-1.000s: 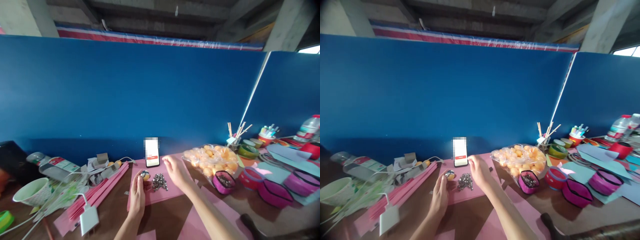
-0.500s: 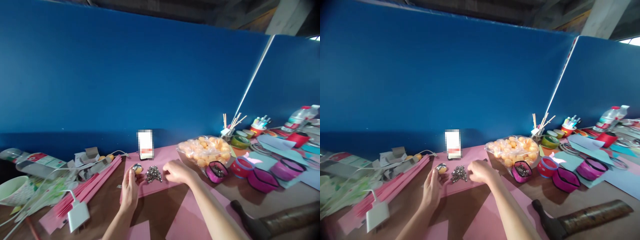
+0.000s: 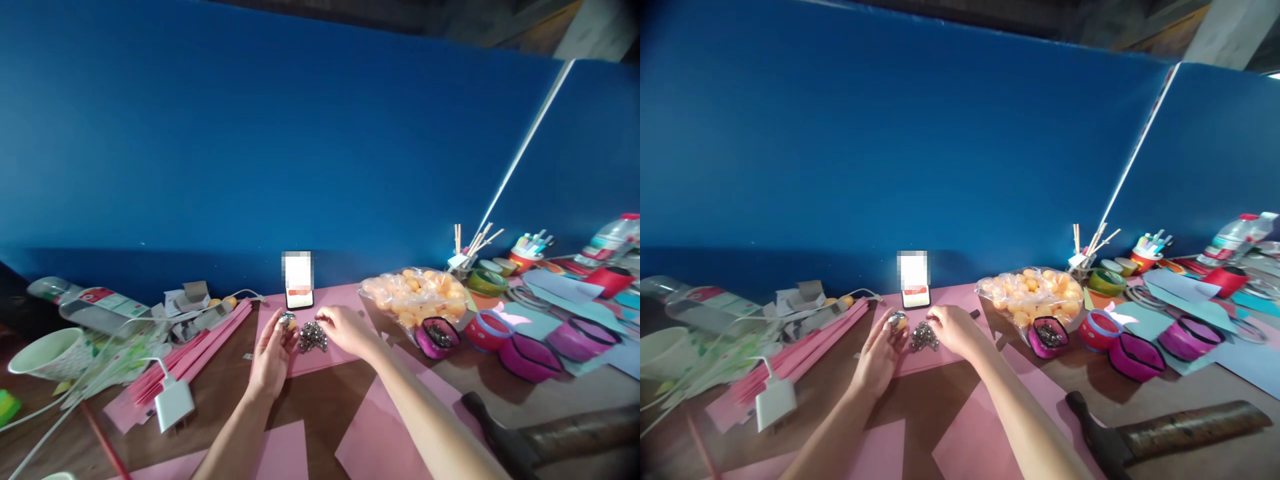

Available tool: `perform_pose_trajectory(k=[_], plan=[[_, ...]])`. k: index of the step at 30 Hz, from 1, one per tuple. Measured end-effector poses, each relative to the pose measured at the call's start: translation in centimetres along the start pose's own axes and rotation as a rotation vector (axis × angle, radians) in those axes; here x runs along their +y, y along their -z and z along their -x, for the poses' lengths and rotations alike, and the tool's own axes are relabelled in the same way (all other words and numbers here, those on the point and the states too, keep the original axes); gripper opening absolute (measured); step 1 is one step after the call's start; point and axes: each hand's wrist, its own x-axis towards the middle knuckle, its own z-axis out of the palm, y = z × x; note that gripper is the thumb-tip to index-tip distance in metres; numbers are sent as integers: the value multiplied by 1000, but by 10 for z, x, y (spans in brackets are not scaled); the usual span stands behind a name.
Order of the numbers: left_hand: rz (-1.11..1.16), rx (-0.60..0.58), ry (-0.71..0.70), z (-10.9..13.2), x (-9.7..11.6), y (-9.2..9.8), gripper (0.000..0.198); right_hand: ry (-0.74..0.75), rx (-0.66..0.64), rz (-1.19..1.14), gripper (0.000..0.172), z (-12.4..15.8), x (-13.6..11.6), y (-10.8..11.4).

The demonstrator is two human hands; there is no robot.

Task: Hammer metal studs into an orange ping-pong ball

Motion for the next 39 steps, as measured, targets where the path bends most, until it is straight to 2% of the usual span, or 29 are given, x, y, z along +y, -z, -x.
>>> perform_pose_trajectory(k=[4, 6, 9, 16, 23, 28, 39], plan=[[66, -131, 123, 2, 5, 0, 51, 109, 236, -216, 38, 4, -9, -29], [78, -158, 142, 2, 3, 1, 51, 117, 290, -330, 40, 6, -10, -41], [74, -144, 137, 2, -1, 1, 45, 97, 282, -445, 37, 9, -11, -48], [-15, -194, 152, 8, -5, -4, 42, 80, 282, -558, 30, 13, -11, -47], [-42, -215, 143, 7, -5, -1, 38, 12, 248, -760, 30, 13, -6, -50], [-64, -166, 108, 8, -7, -2, 47, 20, 209, -774, 34, 13, -4, -53], [-134, -184, 124, 11, -3, -6, 36, 9, 218, -752, 33, 11, 1, -60]])
